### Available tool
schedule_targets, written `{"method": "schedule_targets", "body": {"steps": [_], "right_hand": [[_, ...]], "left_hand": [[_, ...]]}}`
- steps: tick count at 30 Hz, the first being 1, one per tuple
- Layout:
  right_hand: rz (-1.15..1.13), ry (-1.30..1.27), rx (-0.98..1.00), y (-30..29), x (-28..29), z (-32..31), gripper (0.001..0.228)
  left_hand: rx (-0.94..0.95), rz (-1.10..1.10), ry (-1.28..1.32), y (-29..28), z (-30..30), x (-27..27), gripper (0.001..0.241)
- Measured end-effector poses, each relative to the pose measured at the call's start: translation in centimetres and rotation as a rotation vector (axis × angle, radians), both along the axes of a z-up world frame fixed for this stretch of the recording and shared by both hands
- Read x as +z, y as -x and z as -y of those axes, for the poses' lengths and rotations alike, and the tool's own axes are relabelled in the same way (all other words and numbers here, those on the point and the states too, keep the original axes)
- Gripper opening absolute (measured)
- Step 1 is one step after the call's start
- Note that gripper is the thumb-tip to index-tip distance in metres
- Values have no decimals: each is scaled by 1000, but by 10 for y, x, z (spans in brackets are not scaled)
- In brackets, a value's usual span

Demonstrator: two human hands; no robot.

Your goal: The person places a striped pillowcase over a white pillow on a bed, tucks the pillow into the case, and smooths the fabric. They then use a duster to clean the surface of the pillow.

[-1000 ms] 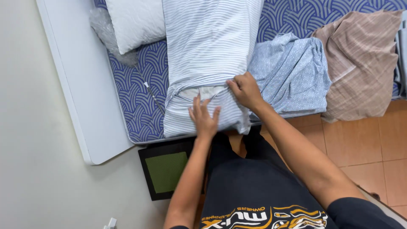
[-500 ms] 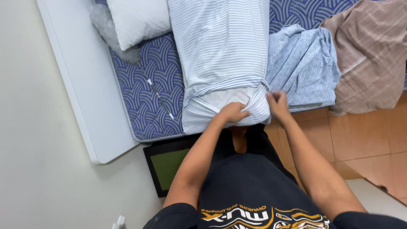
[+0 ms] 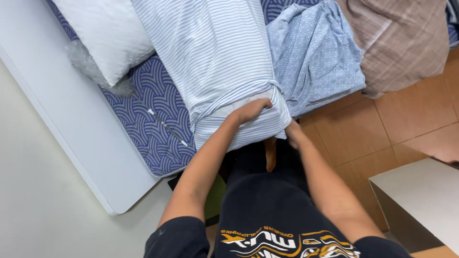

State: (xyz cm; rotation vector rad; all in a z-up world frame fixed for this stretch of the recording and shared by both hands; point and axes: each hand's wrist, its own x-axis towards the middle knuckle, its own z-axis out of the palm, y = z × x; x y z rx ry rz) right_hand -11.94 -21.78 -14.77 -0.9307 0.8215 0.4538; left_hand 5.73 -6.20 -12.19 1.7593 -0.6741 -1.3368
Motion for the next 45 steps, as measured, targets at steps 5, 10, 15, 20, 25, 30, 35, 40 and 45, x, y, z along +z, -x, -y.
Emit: {"method": "schedule_targets", "body": {"steps": [5, 10, 15, 20, 25, 30, 35, 40, 45], "right_hand": [[172, 5, -204, 12, 40, 11, 32], [398, -56, -237, 112, -52, 53, 36], [211, 445, 165, 54, -31, 27, 55], [-151, 781, 54, 10, -77, -15, 67], [-84, 559, -25, -6, -38, 11, 81], [-109, -51, 86, 15, -6, 31, 62], [246, 669, 534, 6, 135, 38, 42], [141, 456, 213, 27, 37, 29, 36], [-72, 514, 133, 22, 28, 85, 32]], "left_hand": [[-28, 110, -196, 8, -10, 38, 64], [-132, 396, -306, 20, 1, 56, 74], [-78, 777, -164, 45, 16, 86, 61], [-84, 521, 11, 38, -3, 40, 45], [-134, 320, -114, 25, 10, 46, 58], [-383, 563, -323, 15, 8, 73, 70], [-282, 529, -424, 14, 8, 110, 72], [-108, 831, -360, 66, 22, 46, 64], [224, -128, 72, 44, 26, 73, 60]]}}
